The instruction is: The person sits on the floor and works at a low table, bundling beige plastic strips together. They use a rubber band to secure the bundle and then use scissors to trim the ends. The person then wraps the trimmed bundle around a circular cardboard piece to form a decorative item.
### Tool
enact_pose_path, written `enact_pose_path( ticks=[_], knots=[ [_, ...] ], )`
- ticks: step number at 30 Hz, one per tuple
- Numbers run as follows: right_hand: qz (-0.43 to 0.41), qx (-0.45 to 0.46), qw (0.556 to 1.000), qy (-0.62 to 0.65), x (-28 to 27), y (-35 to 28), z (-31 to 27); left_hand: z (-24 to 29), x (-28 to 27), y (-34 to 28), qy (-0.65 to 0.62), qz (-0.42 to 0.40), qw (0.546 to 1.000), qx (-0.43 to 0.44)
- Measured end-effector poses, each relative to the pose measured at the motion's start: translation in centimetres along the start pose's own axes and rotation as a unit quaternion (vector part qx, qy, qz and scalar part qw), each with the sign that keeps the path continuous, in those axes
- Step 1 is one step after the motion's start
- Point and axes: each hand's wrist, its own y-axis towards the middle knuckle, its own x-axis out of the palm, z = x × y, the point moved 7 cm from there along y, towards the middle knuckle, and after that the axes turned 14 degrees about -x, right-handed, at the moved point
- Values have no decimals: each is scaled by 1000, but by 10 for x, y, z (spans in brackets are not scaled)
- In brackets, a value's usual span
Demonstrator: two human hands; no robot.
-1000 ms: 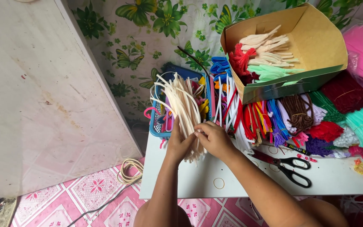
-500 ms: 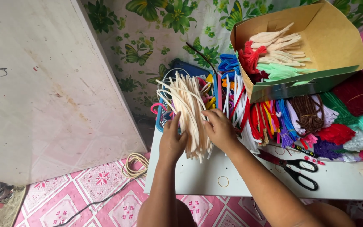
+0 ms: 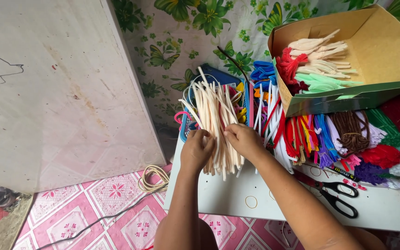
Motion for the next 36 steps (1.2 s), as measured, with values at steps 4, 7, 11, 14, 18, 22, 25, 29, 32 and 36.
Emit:
enact_pose_path(
  ticks=[4,7,11,14,18,22,25,29,32,36],
  knots=[
    [16,-76,997,2,-17,3,-56,-7,9,5,-46,-1,999,11],
    [-30,-89,995,-25,-7,8,-50,9,-2,-4,-96,2,995,22],
    [-11,-45,998,-43,-4,4,-12,9,2,-2,-110,-2,994,-1],
    [-8,3,999,-32,-11,-2,7,0,5,1,-98,1,995,-10],
    [-13,36,998,-47,-19,-6,13,6,-6,-4,-115,0,992,-43],
    [53,-63,983,-161,-12,1,11,10,-3,-4,-62,0,997,-41],
    [54,-121,974,-182,-8,5,-7,9,8,-3,-57,-16,997,-45],
    [6,-144,973,-182,4,10,-4,17,-1,-4,-81,-57,993,-61],
    [9,-108,978,-180,2,5,12,8,5,-7,-102,-80,987,-97],
    [-56,-2,987,-153,-16,9,4,10,15,-9,-119,-127,974,-144]
  ],
)
